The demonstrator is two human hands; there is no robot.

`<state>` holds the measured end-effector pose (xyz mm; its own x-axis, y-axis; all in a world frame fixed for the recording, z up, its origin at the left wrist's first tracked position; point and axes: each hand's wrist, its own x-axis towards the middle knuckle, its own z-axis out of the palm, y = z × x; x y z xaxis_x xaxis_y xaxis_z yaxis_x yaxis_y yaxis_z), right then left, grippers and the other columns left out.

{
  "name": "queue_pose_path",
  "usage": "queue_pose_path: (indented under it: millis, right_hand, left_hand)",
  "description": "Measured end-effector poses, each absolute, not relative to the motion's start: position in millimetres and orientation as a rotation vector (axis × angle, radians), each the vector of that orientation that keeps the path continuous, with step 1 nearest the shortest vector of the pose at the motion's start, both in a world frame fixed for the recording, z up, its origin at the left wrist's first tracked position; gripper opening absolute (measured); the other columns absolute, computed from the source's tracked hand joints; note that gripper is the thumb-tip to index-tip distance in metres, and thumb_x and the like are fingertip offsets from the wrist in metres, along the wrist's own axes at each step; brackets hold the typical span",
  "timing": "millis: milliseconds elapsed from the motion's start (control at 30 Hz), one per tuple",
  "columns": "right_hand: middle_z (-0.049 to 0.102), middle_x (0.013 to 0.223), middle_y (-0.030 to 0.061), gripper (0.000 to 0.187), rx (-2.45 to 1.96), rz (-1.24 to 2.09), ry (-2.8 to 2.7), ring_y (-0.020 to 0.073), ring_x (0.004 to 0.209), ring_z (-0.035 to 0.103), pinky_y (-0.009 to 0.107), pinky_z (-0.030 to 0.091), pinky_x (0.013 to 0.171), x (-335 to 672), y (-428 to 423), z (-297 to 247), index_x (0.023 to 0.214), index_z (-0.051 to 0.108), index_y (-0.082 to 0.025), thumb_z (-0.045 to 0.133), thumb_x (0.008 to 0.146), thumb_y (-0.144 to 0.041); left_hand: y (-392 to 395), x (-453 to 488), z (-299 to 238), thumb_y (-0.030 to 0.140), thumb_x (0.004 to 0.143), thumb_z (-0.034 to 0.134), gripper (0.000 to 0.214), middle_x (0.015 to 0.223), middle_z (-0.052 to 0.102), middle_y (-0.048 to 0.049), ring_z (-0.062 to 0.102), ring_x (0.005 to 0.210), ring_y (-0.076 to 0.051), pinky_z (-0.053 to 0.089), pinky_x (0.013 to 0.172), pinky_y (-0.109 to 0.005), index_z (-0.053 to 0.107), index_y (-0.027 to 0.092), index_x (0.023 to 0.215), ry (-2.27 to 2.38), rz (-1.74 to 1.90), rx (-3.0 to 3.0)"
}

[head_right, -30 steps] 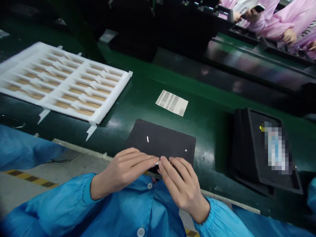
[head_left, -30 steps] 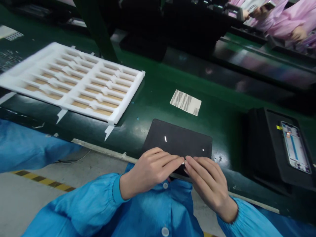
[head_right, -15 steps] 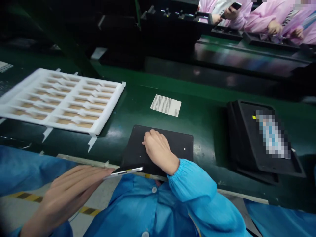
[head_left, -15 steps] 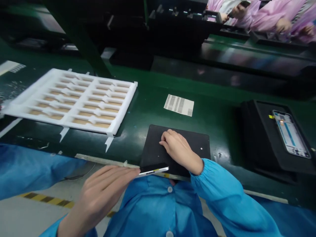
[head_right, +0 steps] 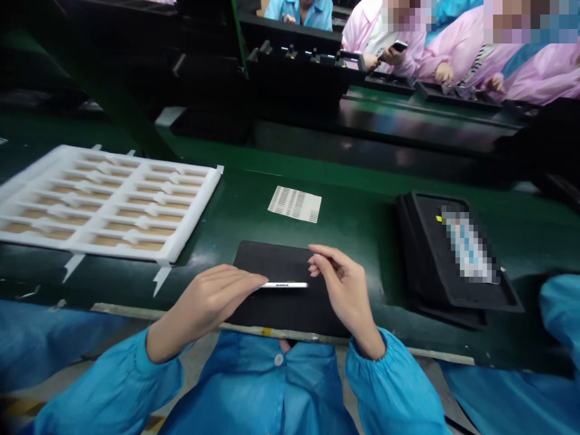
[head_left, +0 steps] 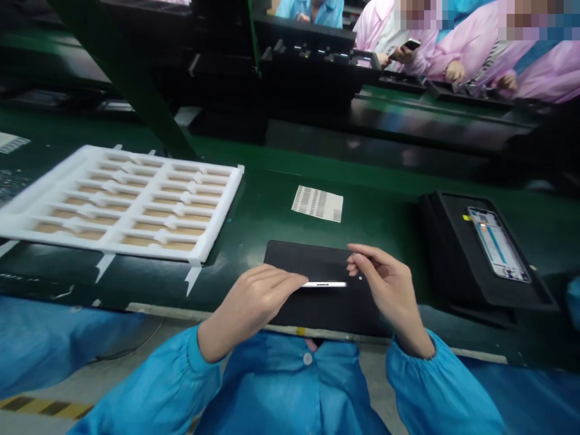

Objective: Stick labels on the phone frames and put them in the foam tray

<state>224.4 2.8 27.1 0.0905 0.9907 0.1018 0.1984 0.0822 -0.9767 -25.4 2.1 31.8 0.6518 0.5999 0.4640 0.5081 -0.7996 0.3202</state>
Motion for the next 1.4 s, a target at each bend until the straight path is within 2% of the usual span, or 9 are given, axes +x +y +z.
queue_pose_path:
  millis: [133,267,367,467,633,800,1033,1233,1400]
  right_hand:
    - [0.074,0.078,0.0014,0.006,-1.353,0.726,-1.185,0.0165,0.069,0.071,0.031,0.061,0.067,210,-24,26,0.089,0.072,-0.022,0.067,0.088,-0.025]
    - [0.076,0.096,0.0034,0.011,-1.223,0.686,-1.282,0.0232,0.106,0.069,0.044,0.056,0.094,184,-36,9,0.089,0.072,-0.024,0.063,0.091,-0.019]
    - [0.074,0.111,0.0044,0.013,-1.199,0.688,-1.324,0.0247,0.119,0.061,0.051,0.050,0.102,172,-35,-2,0.087,0.073,-0.025,0.063,0.090,-0.018]
    - [0.073,0.114,0.0053,0.013,-1.220,0.692,-1.338,0.0253,0.119,0.060,0.052,0.050,0.100,169,-33,-5,0.084,0.074,-0.026,0.064,0.089,-0.020]
    - [0.073,0.114,0.0048,0.014,-1.216,0.712,-1.335,0.0245,0.118,0.059,0.050,0.050,0.099,170,-31,-5,0.081,0.074,-0.026,0.064,0.089,-0.020]
    - [0.069,0.118,0.0064,0.016,-1.172,0.628,-1.399,0.0240,0.114,0.061,0.049,0.049,0.098,186,-29,-11,0.101,0.071,-0.026,0.068,0.087,-0.019]
    - [0.067,0.085,0.0006,0.021,-1.114,0.524,-1.350,0.0170,0.083,0.065,0.036,0.054,0.077,198,-25,-24,0.090,0.062,-0.023,0.071,0.082,-0.006]
    - [0.068,0.082,0.0008,0.023,-0.997,0.404,-1.444,0.0170,0.080,0.065,0.038,0.057,0.077,200,-22,-28,0.088,0.063,-0.022,0.069,0.081,-0.002]
    - [0.066,0.092,0.0043,0.038,-0.967,0.276,-1.702,0.0179,0.087,0.064,0.037,0.058,0.077,210,-25,-24,0.111,0.068,-0.027,0.059,0.087,0.001]
  left_hand:
    - [3,-15,25,0.010,0.096,0.047,0.025,0.106,0.074,-0.0108,0.072,0.091,-0.022,0.058,0.077,-0.037,0.061,0.011,0.117,0.959,0.781,2.727]
    - [-3,-5,25,0.015,0.097,0.051,0.029,0.114,0.072,-0.0097,0.071,0.099,-0.020,0.058,0.083,-0.034,0.058,0.014,0.126,0.991,0.889,2.624]
    - [-6,3,24,0.021,0.096,0.057,0.021,0.108,0.075,-0.0068,0.073,0.096,-0.019,0.060,0.083,-0.031,0.065,0.017,0.115,1.008,1.041,2.476]
    - [-8,6,21,0.018,0.095,0.059,0.013,0.105,0.076,-0.0051,0.073,0.097,-0.018,0.059,0.084,-0.030,0.069,0.018,0.104,1.011,1.140,2.379]
    - [-9,8,16,0.014,0.093,0.061,0.012,0.104,0.076,-0.0049,0.073,0.097,-0.018,0.059,0.083,-0.032,0.069,0.018,0.101,1.039,1.183,2.342]
    - [-6,7,15,0.011,0.093,0.060,0.012,0.104,0.076,-0.0062,0.073,0.094,-0.018,0.059,0.081,-0.031,0.068,0.016,0.101,1.073,1.168,2.448]
    - [-1,8,31,0.012,0.096,0.051,0.018,0.110,0.073,-0.0122,0.071,0.101,-0.022,0.059,0.088,-0.034,0.064,0.010,0.109,1.014,0.846,2.704]
    - [-1,14,53,0.013,0.098,0.044,0.019,0.106,0.073,-0.0112,0.073,0.091,-0.023,0.060,0.076,-0.034,0.062,0.012,0.103,1.087,0.505,2.690]
    - [1,17,63,0.015,0.097,0.048,0.016,0.104,0.073,-0.0085,0.073,0.088,-0.025,0.060,0.073,-0.037,0.062,0.015,0.105,1.123,0.227,2.643]
